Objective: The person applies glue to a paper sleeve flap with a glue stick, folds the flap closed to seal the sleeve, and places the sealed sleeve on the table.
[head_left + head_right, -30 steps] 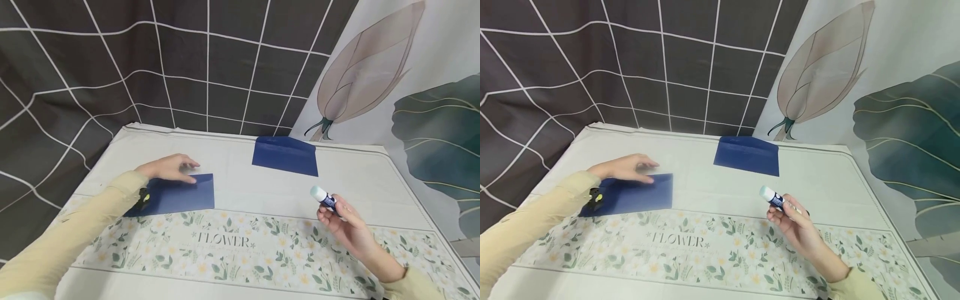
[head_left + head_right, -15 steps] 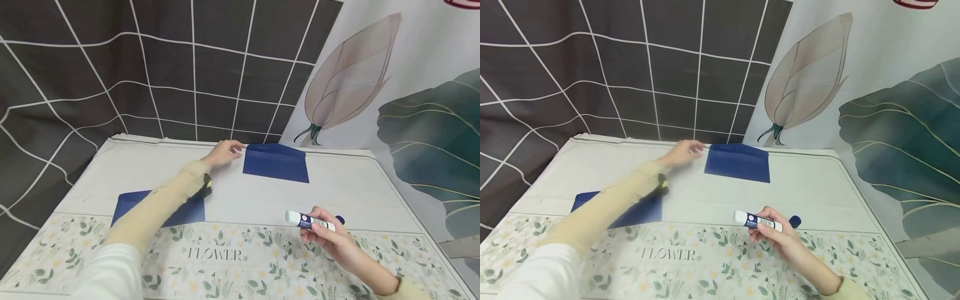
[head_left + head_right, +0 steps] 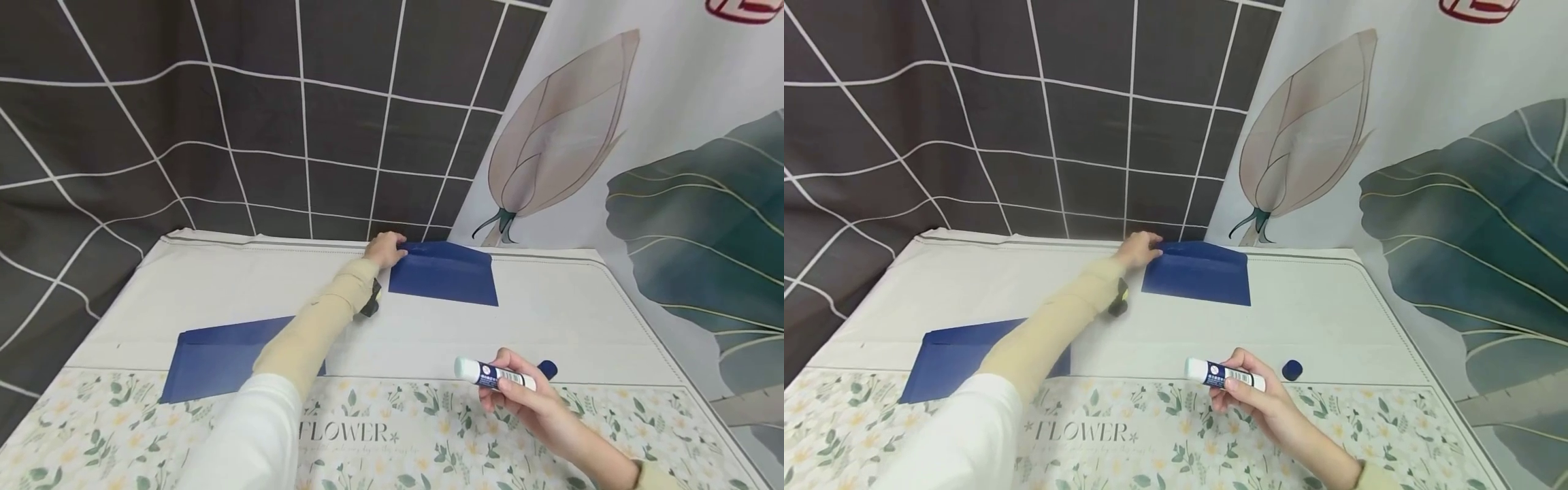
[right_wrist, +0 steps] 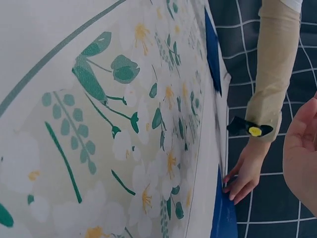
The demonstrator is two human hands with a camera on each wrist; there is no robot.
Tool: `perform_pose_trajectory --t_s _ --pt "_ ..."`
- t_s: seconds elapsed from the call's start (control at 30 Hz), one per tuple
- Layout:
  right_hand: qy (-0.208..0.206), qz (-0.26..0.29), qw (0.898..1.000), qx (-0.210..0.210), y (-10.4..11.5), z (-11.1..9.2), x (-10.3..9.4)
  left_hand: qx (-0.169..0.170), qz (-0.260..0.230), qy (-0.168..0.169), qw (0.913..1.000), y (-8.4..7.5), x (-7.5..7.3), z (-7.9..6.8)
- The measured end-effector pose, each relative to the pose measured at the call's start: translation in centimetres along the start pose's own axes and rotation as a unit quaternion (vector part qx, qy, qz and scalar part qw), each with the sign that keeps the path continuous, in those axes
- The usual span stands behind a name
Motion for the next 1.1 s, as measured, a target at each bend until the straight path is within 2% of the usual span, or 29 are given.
perform_pose_trajectory --t_s 0.13,0.27,0.4,0.53,0.7,0.9,1.1 --pt "0.002 0.003 1.000 -0.007 -0.4 0.0 -0.1 -0.018 0.015 -0.025 0.9994 0.7 0.8 0.4" --pt "-0.002 -0.002 1.000 -0.011 -0.6 -0.1 -0.2 -0.018 0.003 -0.046 0.9988 1.3 0.8 0.3" --pt "-0.012 -0.014 1.000 -0.015 -0.4 0.1 -0.2 0.001 -0.025 -0.048 0.9986 1.8 0.1 -0.2" --pt "-0.034 -0.059 0.998 -0.008 -0.3 0.3 -0.4 0.030 -0.048 -0.048 0.9973 2.4 -1.2 -1.1" --pt "-0.038 -0.123 0.992 -0.017 -0.3 0.2 -0.6 0.057 -0.049 -0.042 0.9963 3.2 -2.8 -3.2" --pt "-0.036 -0.133 0.990 -0.014 -0.4 0.3 -0.6 0.077 -0.038 -0.020 0.9961 3.9 -4.7 -6.4" --pt "-0.034 -0.139 0.990 -0.004 -0.4 0.4 -0.2 0.052 -0.064 0.031 0.9961 4.9 -5.2 -10.1"
Point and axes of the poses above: each hand's wrist, its own z-axis towards the middle knuckle, its own x-axis out of the palm, y = z × x, the point moved 7 cm from there along z, towards the middle knuckle, and after that the axes turned 1 degree about z, right-handed, at the moved point
